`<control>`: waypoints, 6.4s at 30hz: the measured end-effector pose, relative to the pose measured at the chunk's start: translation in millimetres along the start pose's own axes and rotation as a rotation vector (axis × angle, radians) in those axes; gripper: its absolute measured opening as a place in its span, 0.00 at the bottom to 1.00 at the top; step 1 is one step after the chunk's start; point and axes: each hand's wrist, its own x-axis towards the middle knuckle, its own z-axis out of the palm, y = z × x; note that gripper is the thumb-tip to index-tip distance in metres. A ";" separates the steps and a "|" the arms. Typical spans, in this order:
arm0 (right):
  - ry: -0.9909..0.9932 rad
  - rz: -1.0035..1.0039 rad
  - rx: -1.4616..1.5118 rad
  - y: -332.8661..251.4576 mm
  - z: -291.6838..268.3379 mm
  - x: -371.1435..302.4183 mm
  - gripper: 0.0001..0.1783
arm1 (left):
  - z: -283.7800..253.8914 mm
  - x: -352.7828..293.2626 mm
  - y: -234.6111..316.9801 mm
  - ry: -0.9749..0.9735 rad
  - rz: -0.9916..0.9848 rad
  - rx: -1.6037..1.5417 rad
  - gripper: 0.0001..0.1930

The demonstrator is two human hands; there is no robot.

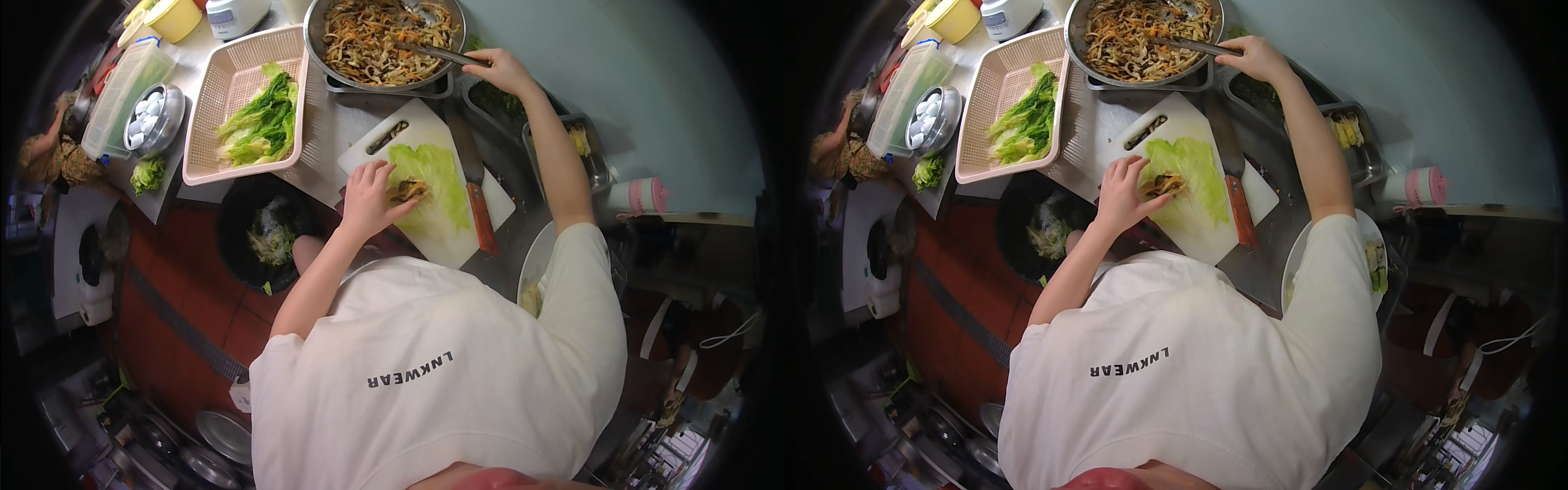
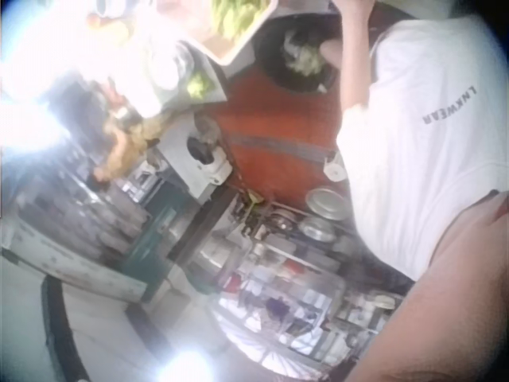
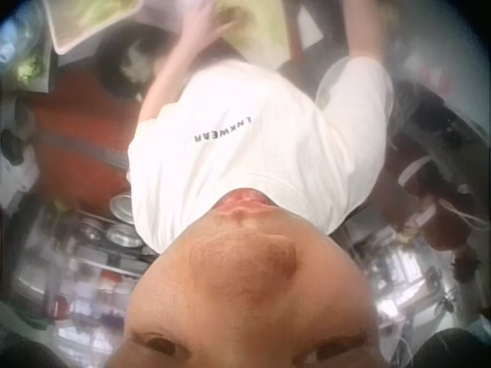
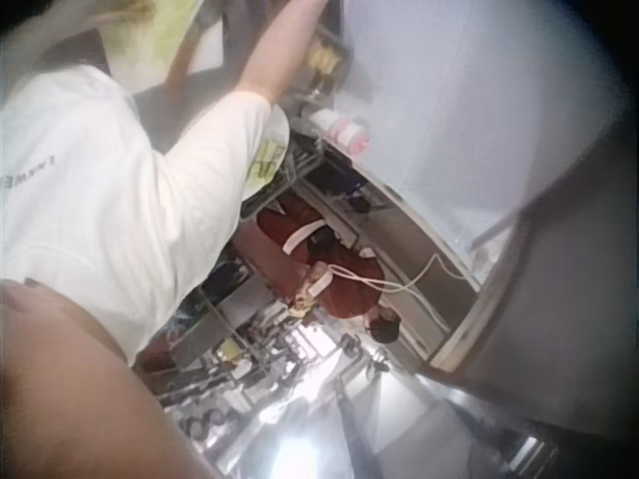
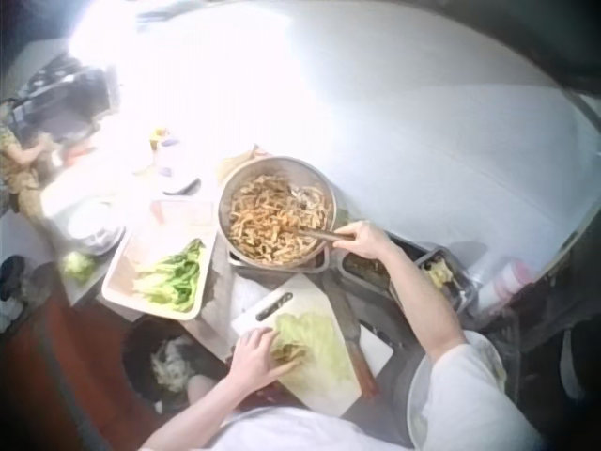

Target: The person places a lettuce leaf on a cutting board, adds a portion of cooked filling using tongs, folds the leaf into a wrap, and places it on a plate. This process is repeated multiple times with additional lettuce leaves and filling.

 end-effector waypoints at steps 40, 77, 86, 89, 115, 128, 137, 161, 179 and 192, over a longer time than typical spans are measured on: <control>-0.361 -0.054 -0.093 -16.1 -4.6 -191.4 0.24 | 48.2 20.0 9.8 -0.123 0.165 -0.077 0.09; 0.374 -0.404 -0.704 -41.8 37.3 25.9 0.28 | -8.1 -0.9 7.4 0.043 -0.015 -0.118 0.24; -0.436 -0.550 -0.196 -58.6 46.7 -139.1 0.18 | -6.3 -9.0 0.4 0.006 -0.017 -0.117 0.24; -0.333 -0.502 -0.251 -52.8 61.6 -164.8 0.16 | -1.6 -4.0 3.2 -0.015 -0.002 -0.093 0.24; -0.185 -0.169 -0.011 -64.6 67.4 -197.4 0.13 | 2.8 -21.0 -6.7 0.022 0.044 -0.170 0.17; -0.139 -0.592 0.033 -101.9 113.7 -212.1 0.08 | -4.9 -22.4 -1.0 0.005 0.040 -0.204 0.17; 0.044 -0.343 0.385 -103.0 115.5 -134.9 0.14 | 20.8 13.3 -0.3 0.033 -0.174 -0.150 0.09; 0.055 -0.424 0.367 -90.1 141.9 -152.1 0.19 | 38.3 12.9 -25.3 -0.014 -0.148 -0.239 0.11; -0.016 -0.344 0.250 -85.5 158.1 -142.8 0.14 | 15.7 1.0 4.9 -0.075 -1.061 -0.984 0.15; -0.033 -0.196 0.441 -85.8 145.0 -149.1 0.17 | 31.4 12.2 -5.4 0.099 0.087 -0.133 0.08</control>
